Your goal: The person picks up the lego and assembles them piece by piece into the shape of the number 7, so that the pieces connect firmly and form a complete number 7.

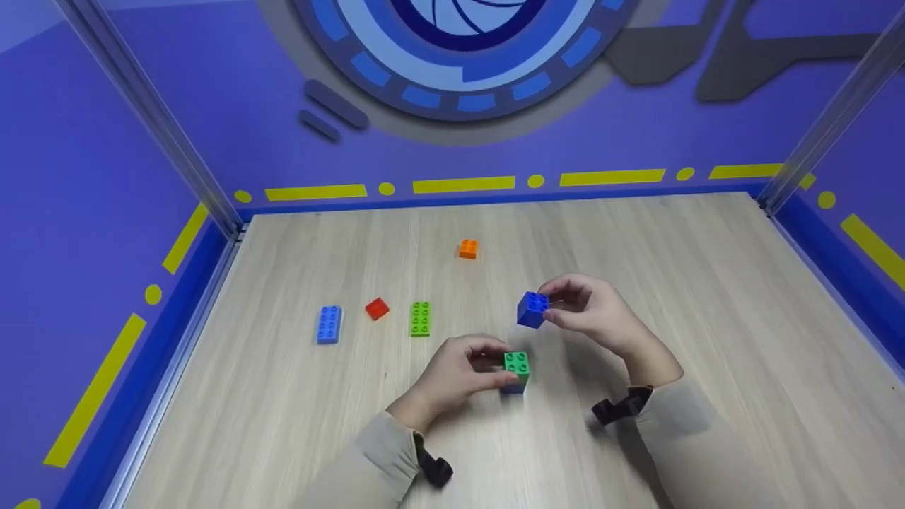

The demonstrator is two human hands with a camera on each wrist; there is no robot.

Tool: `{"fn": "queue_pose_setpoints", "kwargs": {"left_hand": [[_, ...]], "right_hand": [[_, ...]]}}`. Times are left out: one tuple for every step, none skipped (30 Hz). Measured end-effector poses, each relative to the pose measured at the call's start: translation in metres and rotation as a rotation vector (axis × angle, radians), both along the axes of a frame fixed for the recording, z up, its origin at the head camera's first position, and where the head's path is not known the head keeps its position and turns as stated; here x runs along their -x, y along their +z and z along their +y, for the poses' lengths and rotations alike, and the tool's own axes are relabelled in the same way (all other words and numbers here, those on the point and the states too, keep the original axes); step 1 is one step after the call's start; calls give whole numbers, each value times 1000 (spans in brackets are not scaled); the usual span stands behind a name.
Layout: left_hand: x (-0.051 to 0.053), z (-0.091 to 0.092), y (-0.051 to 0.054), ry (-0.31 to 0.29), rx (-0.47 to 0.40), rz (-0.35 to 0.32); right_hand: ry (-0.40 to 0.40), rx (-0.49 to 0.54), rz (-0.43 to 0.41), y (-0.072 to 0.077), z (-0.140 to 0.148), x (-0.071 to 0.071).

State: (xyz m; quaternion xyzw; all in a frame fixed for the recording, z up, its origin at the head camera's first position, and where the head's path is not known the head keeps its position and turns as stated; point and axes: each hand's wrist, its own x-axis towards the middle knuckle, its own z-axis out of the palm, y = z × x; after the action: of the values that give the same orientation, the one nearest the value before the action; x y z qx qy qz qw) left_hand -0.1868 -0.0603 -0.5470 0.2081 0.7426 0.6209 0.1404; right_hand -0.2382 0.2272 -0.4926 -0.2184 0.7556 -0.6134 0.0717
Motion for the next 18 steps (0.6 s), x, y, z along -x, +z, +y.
{"fn": "queue_pose_setpoints", "kwargs": {"left_hand": [[0,0,0,-3,-4,4],[0,0,0,-6,-8,8],[0,0,0,-8,-12,9],[0,0,0,-11,-16,9],[0,-1,0,-12,-22,9],[0,-1,0,-14,-27,11],[-1,-1,0,-14,-30,11],[-1,-1,0,-16,-34,12],[-1,-1,0,-18,-34,15],[-1,-1,0,-20,-35,18],[-1,-1,0,-23,-36,20],[-1,-1,0,-25,-35,23],[-1,-1,0,-28,-32,23],[-1,-2,-1,-30,-31,22],[-1,-2,-1,-31,-29,22],[-1,-2,-1,-32,-32,21],[-1,-2,-2,-32,-35,19],[-1,-2,-2,-32,-38,21]], "right_hand": [[30,42,6,2,1,-1],[61,79,13,4,2,-2],[91,110,20,6,3,-3],[118,134,28,8,4,-4],[139,148,38,9,4,-5],[157,156,47,11,5,-6],[170,153,58,13,5,-7],[182,146,72,14,6,-8],[193,139,84,16,6,-9],[204,128,100,17,6,-9],[214,115,116,17,5,-9],[225,104,131,18,5,-10],[237,96,147,19,5,-10],[252,90,163,19,4,-10],[268,86,171,19,3,-10],[285,82,180,20,2,-10],[303,79,184,20,1,-11],[319,76,179,20,1,-11]]}}
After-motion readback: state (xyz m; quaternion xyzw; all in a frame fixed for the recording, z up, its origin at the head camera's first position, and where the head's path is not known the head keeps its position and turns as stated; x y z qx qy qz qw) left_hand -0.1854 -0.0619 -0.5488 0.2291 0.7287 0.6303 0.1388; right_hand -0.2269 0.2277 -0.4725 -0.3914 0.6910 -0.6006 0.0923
